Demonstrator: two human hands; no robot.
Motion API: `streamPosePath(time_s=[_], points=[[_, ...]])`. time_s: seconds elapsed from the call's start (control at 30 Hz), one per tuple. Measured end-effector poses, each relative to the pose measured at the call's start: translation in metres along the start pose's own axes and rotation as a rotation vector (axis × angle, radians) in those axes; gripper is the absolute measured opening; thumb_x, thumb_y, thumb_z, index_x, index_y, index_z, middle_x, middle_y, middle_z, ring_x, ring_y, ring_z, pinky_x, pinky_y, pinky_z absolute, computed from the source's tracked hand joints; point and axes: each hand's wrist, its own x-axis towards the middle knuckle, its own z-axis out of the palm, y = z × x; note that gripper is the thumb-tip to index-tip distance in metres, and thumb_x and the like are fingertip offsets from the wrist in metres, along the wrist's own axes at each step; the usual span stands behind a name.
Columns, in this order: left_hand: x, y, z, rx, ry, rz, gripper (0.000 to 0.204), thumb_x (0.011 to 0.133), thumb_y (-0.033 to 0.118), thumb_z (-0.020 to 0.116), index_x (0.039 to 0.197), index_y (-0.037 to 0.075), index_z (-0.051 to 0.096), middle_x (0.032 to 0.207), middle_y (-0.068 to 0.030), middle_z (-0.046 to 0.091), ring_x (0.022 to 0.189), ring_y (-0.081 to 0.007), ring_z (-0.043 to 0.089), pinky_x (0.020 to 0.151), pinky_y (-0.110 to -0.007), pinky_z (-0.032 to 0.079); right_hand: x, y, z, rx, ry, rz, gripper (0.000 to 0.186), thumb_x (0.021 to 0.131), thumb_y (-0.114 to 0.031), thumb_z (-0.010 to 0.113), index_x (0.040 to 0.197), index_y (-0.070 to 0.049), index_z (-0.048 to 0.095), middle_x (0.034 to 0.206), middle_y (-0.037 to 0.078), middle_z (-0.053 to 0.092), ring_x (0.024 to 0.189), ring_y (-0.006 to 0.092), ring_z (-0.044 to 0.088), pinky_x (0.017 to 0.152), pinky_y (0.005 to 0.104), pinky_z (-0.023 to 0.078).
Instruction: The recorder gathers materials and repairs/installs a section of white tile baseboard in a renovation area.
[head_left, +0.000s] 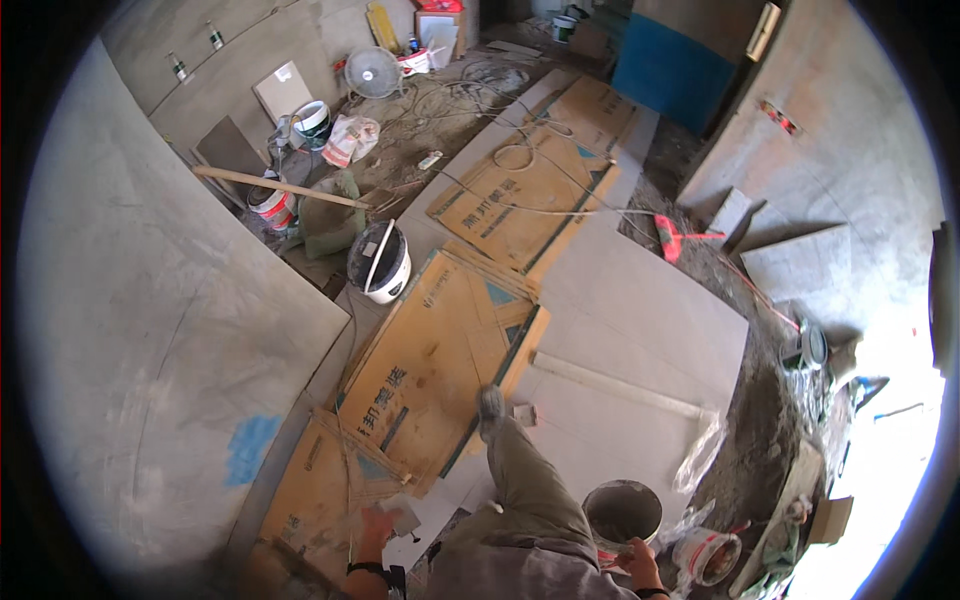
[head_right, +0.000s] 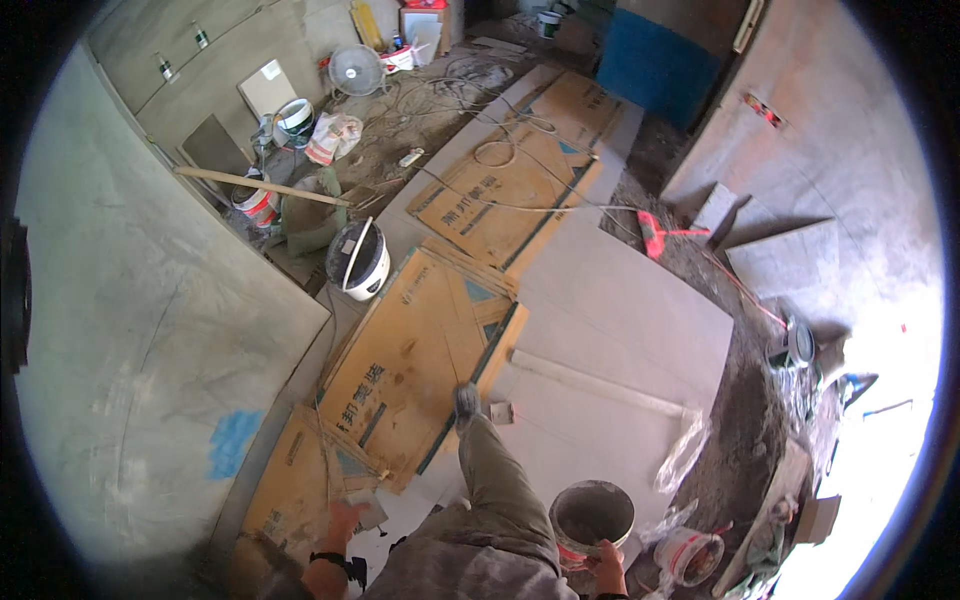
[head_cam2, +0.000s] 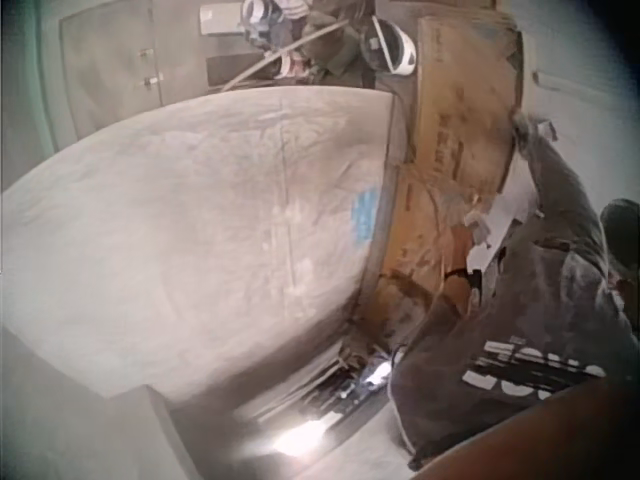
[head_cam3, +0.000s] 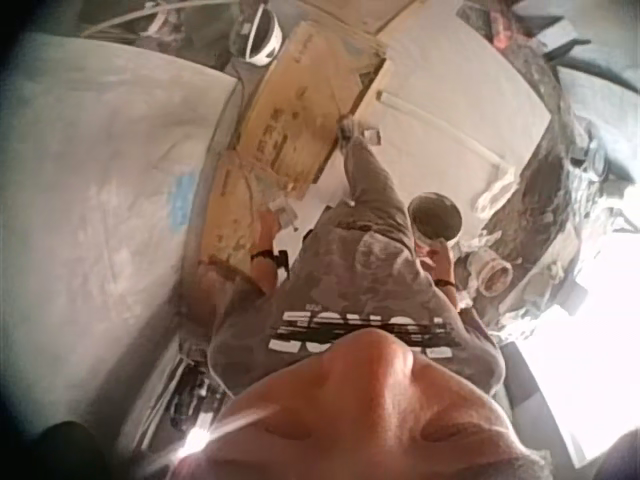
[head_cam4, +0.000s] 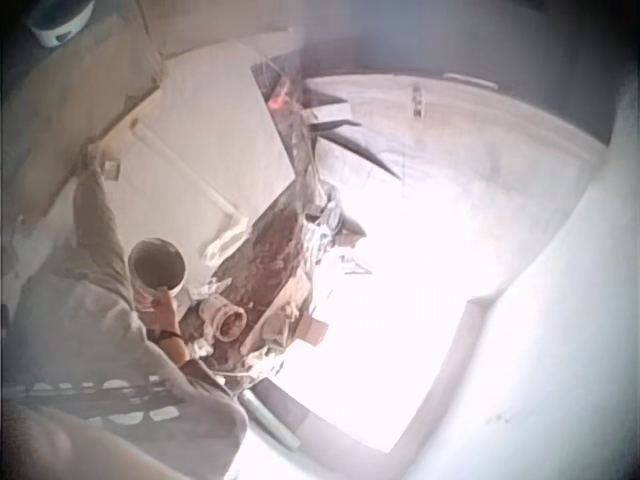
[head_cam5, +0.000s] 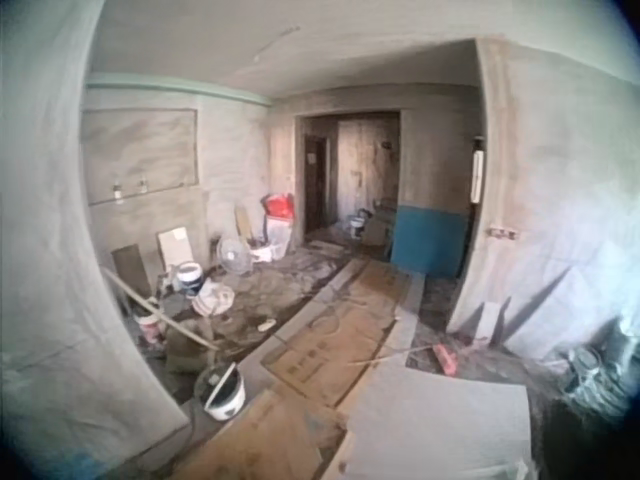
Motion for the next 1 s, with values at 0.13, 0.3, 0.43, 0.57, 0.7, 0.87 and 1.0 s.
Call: streamPosePath(time_s=[0.13, 0.3, 0.43, 0.57, 0.7, 0.87, 1.0], points=[[0.102, -0.033, -0.022, 0.104, 0.186, -0.024, 0.111, 0.066, 0.037, 0.086, 0.144, -0.011, 0.022, 0.144, -0.0260, 0.041, 0.130, -0.0322, 0.045, 0.110, -0.041, 0.035, 0.042, -0.095, 0.153, -0.073, 0.013, 0.055, 0.051, 0.079, -0.019, 0.066, 0.125, -0.005, 0.050, 0.102, 0.027, 0.059, 0.078, 0.0434, 0.062, 0.071, 0.0560, 0.054], [0.106, 0.114, -0.030, -0.521, 0.169, -0.202, 0.102, 0.069, 0.032, 0.086, 0.143, -0.008, 0.029, 0.139, -0.0214, 0.047, 0.126, -0.0310, 0.049, 0.104, -0.040, 0.040, 0.109, -0.234, 0.277, -0.371, -0.081, -0.210, 0.046, 0.077, -0.019, 0.067, 0.119, -0.006, 0.054, 0.091, 0.020, 0.061, 0.064, 0.0348, 0.061, 0.057, 0.0496, 0.054], [0.089, 0.096, -0.095, -0.039, 0.438, -0.057, 0.083, 0.079, 0.010, 0.080, 0.140, -0.010, 0.028, 0.127, -0.0194, 0.054, 0.109, -0.0310, 0.058, 0.091, -0.042, 0.051, 0.015, -0.353, 0.500, -0.329, 0.010, -0.228, 0.031, 0.077, -0.022, 0.070, 0.098, -0.002, 0.060, 0.076, 0.015, 0.059, 0.055, 0.0267, 0.056, 0.052, 0.0455, 0.052], [0.169, 0.295, -0.069, -0.465, 0.303, -0.218, 0.075, 0.071, 0.014, 0.083, 0.132, -0.001, 0.043, 0.129, -0.0173, 0.053, 0.113, -0.0287, 0.057, 0.090, -0.040, 0.049, 0.054, -0.457, 0.596, -0.295, -0.003, -0.143, 0.040, 0.076, -0.023, 0.073, 0.109, -0.009, 0.055, 0.097, 0.015, 0.054, 0.080, 0.0295, 0.057, 0.068, 0.0465, 0.054], [0.297, 0.345, -0.018, -0.498, 0.327, -0.104, 0.088, 0.067, 0.006, 0.084, 0.139, -0.003, 0.034, 0.130, -0.0180, 0.052, 0.116, -0.0297, 0.055, 0.095, -0.041, 0.048, 0.032, -0.533, 0.727, -0.228, -0.045, -0.214, 0.032, 0.077, -0.018, 0.069, 0.103, -0.005, 0.056, 0.092, 0.013, 0.052, 0.078, 0.0252, 0.053, 0.069, 0.0416, 0.054], [0.368, 0.511, -0.018, -0.407, 0.338, -0.073, 0.103, 0.062, 0.018, 0.090, 0.141, -0.008, 0.029, 0.134, -0.0250, 0.048, 0.122, -0.0323, 0.053, 0.096, -0.042, 0.047, 0.043, -0.617, 0.856, -0.188, -0.130, -0.258, 0.029, 0.077, -0.020, 0.068, 0.095, -0.001, 0.056, 0.080, 0.012, 0.053, 0.063, 0.0229, 0.053, 0.054, 0.0383, 0.052], [0.424, 0.688, -0.041, -0.191, 0.316, -0.098, 0.104, 0.060, 0.036, 0.091, 0.136, -0.009, 0.035, 0.131, -0.0285, 0.052, 0.119, -0.0376, 0.055, 0.096, -0.044, 0.048, 0.050, -0.669, 0.903, -0.173, 0.015, -0.172, 0.031, 0.076, -0.024, 0.070, 0.096, -0.005, 0.055, 0.077, 0.011, 0.053, 0.057, 0.0225, 0.052, 0.047, 0.0359, 0.049]])
